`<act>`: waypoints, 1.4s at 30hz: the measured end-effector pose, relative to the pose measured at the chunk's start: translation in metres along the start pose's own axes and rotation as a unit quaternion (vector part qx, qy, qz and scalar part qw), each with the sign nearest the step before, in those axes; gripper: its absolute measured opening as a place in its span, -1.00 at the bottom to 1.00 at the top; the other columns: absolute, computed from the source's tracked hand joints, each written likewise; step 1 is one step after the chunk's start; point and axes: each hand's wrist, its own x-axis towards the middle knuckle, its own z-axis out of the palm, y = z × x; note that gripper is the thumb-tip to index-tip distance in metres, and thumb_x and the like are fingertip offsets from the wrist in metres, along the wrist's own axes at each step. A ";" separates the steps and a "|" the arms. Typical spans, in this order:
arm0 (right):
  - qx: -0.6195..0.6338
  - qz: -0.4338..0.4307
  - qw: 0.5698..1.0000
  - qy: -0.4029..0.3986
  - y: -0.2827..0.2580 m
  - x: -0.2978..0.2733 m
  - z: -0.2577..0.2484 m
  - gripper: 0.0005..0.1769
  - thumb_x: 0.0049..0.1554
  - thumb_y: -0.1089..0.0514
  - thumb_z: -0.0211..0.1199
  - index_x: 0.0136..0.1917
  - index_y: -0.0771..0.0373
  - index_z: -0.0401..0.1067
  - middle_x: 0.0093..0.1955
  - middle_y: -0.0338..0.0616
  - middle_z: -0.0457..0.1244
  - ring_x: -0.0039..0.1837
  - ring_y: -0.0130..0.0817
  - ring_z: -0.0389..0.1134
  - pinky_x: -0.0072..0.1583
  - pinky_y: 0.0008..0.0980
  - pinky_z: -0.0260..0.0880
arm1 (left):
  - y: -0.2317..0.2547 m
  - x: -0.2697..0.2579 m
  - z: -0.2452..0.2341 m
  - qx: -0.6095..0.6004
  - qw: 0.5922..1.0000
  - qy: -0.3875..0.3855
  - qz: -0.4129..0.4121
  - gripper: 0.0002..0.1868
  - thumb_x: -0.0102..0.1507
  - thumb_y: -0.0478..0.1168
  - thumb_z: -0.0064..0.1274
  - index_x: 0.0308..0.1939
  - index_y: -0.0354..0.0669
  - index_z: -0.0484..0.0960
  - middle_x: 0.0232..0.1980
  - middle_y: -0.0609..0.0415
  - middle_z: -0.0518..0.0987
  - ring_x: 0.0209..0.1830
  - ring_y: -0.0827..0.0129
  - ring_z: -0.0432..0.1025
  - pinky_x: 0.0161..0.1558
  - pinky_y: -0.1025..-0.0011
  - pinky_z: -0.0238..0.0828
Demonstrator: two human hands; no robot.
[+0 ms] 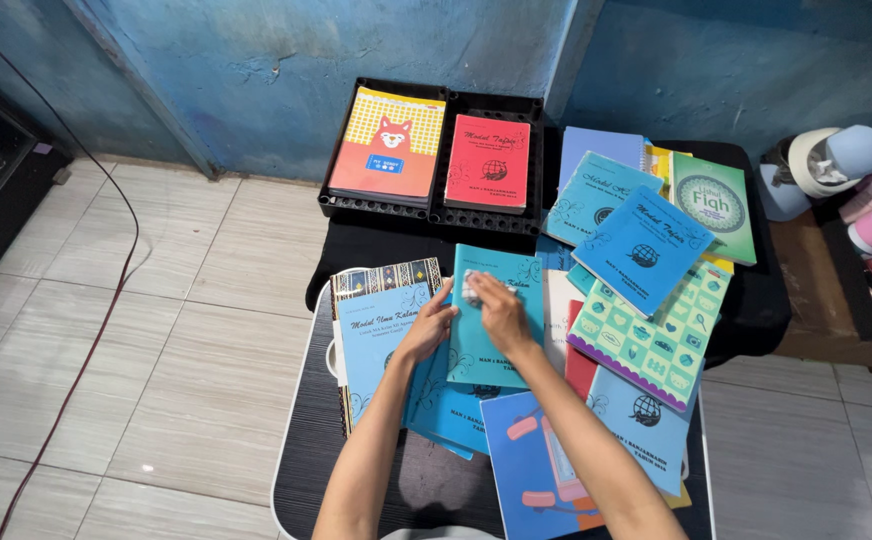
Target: The person wipes the covers of several notebooks with a small cloth, handling them one at a time. The person places the wiped notebooks into a black plastic crate.
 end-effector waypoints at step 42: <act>-0.032 0.063 0.996 0.045 0.004 -0.099 -0.053 -0.49 0.17 0.53 -0.03 0.34 0.39 0.42 0.38 0.24 0.28 0.42 0.09 0.30 0.43 -0.17 0.31 | 0.002 -0.003 0.003 -0.001 1.000 0.009 0.007 -0.28 0.41 -0.38 -0.22 0.64 0.20 0.06 0.00 0.15 0.58 -0.32 0.64 0.42 -0.26 0.58 0.49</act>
